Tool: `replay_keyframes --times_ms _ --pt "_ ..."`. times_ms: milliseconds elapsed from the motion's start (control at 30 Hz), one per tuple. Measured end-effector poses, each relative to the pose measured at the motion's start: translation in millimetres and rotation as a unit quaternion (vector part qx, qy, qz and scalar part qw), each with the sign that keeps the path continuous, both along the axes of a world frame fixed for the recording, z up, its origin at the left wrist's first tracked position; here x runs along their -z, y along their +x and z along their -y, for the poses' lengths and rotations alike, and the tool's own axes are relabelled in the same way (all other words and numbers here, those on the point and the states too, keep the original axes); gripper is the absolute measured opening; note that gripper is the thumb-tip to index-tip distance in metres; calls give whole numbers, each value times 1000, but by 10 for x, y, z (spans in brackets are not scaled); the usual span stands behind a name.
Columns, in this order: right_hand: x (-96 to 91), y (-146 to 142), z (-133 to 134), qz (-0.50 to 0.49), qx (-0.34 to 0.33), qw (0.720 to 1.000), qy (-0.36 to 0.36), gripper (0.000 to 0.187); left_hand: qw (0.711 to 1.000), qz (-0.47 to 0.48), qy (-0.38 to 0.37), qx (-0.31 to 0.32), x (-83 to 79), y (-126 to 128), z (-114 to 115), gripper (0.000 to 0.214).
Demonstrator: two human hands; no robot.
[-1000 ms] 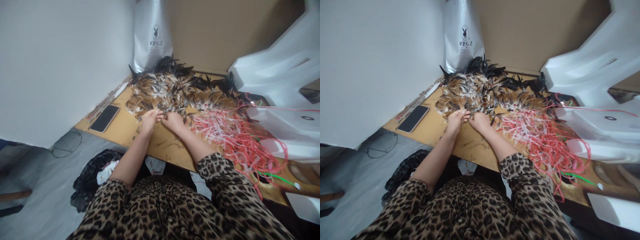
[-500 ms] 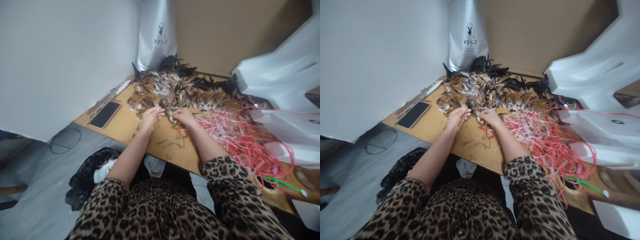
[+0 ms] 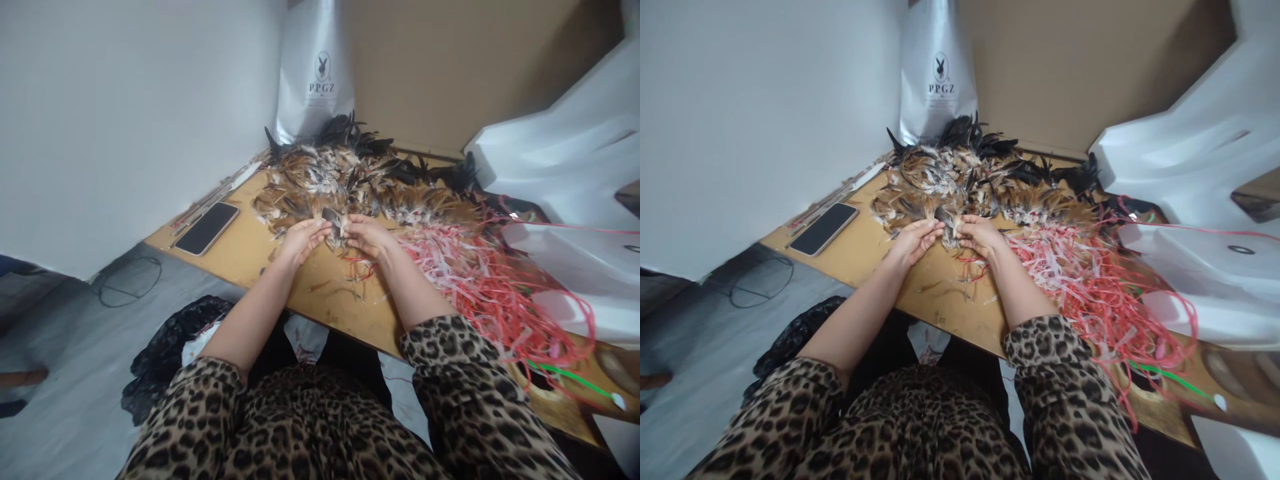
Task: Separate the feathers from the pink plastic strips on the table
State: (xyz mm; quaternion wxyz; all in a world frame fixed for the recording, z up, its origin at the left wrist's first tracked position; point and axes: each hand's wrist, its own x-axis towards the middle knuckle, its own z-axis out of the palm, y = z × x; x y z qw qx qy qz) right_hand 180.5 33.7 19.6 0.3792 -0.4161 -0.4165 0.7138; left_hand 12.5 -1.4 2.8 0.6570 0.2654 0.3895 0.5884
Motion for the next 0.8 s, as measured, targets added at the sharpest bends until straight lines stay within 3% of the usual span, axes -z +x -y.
replay_keyframes --times_ms 200,433,600,800 --pt "-29 16 -14 -21 4 1000 -7 9 1000 2 9 -18 -13 -3 0 7" --pt "-63 4 3 -9 -12 1000 2 8 1000 -1 4 6 -4 3 2 8" --pt "-73 -21 -2 49 28 995 86 16 999 -25 23 -35 15 -13 -9 11" --pt "-123 -17 10 170 47 968 176 16 979 -148 99 -103 -3 25 -2 23"
